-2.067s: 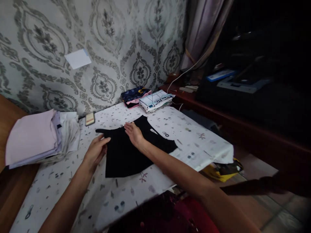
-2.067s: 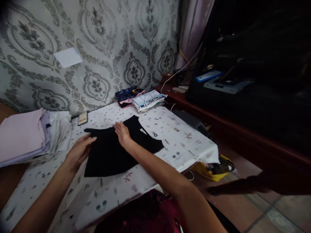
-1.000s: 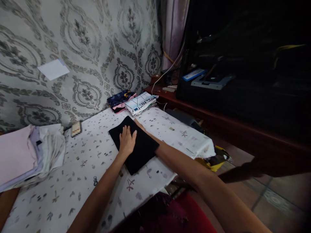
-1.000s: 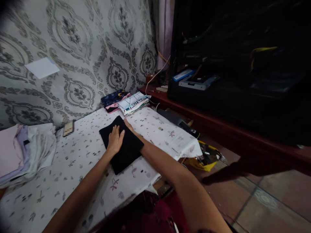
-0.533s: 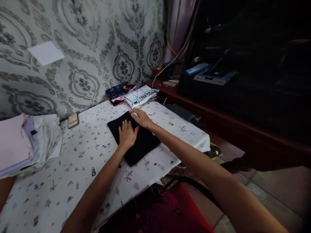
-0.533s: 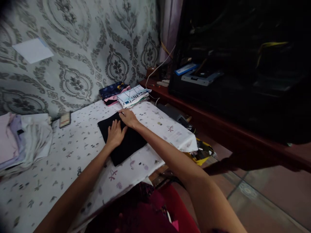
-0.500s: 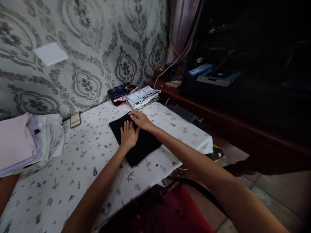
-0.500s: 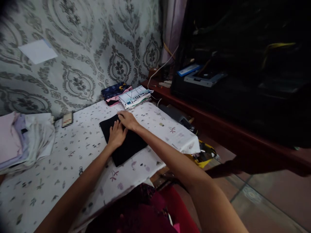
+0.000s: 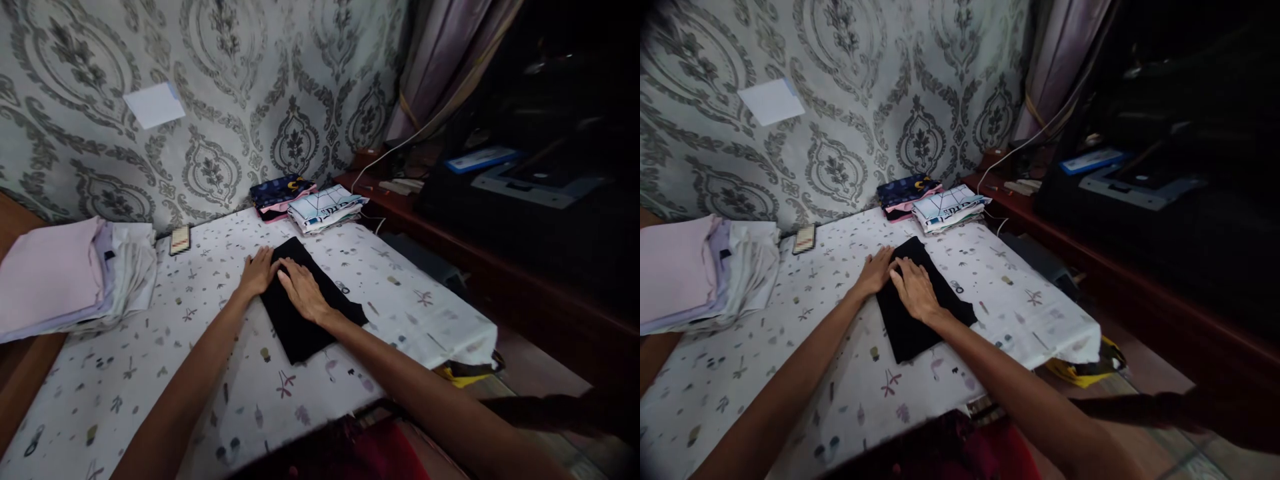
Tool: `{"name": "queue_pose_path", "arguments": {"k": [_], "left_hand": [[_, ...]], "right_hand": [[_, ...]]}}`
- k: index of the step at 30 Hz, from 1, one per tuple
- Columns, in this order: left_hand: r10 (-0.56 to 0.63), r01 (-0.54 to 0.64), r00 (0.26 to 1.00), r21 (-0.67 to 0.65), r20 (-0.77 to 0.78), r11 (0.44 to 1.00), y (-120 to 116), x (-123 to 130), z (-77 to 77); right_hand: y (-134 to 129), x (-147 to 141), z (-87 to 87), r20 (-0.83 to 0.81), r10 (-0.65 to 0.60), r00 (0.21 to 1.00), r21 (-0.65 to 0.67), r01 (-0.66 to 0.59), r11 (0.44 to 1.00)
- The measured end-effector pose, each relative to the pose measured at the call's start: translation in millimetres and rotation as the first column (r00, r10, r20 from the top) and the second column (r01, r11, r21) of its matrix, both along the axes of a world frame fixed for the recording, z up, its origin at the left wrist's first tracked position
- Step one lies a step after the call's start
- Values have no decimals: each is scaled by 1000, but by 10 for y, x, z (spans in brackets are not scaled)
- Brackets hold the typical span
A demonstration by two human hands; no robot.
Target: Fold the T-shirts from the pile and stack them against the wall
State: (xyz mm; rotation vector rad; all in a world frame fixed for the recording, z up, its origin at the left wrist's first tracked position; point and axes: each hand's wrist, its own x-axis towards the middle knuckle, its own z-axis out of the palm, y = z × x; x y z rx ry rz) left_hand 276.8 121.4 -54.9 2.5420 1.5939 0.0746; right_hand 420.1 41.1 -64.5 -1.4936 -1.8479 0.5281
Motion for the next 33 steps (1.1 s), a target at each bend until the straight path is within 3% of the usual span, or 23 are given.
{"name": "queue_pose_path", "arguments": {"k": [7, 12, 15, 20, 22, 26, 28, 31, 33], "left_hand": [[152, -154, 987, 40, 54, 987, 449, -71, 8], [233, -243, 969, 134, 85, 961, 390, -70, 126], [199, -212, 976, 187, 85, 959, 53, -3, 150], [-167, 162, 985, 92, 47, 983, -946, 203, 70], [-273, 271, 957, 30, 94, 962, -1318, 255, 50], [-355, 399, 887, -102, 297, 911, -1804, 249, 67], [-301, 407, 841, -160, 450, 899, -1936, 187, 79], [15, 170, 726, -201, 688, 965, -2007, 33, 59], [295, -48, 501, -314, 814, 948, -1966, -77, 35]], "right_hand": [[0, -7, 3, -48, 17, 999, -54, -20, 998], [51, 71, -40, -212, 7, 977, -17, -11, 1000], [116, 136, -43, -370, -42, 928, -55, 23, 998], [254, 242, -73, -683, -181, 708, -216, 41, 976], [301, 278, -88, -708, -209, 674, -259, 26, 965], [377, 334, -32, -491, -206, 847, -245, 93, 965], [423, 353, 45, -414, -174, 893, -181, 106, 978], [540, 377, 172, -58, -31, 998, -58, 27, 998], [664, 393, 238, 222, 57, 973, -51, -47, 998]]}}
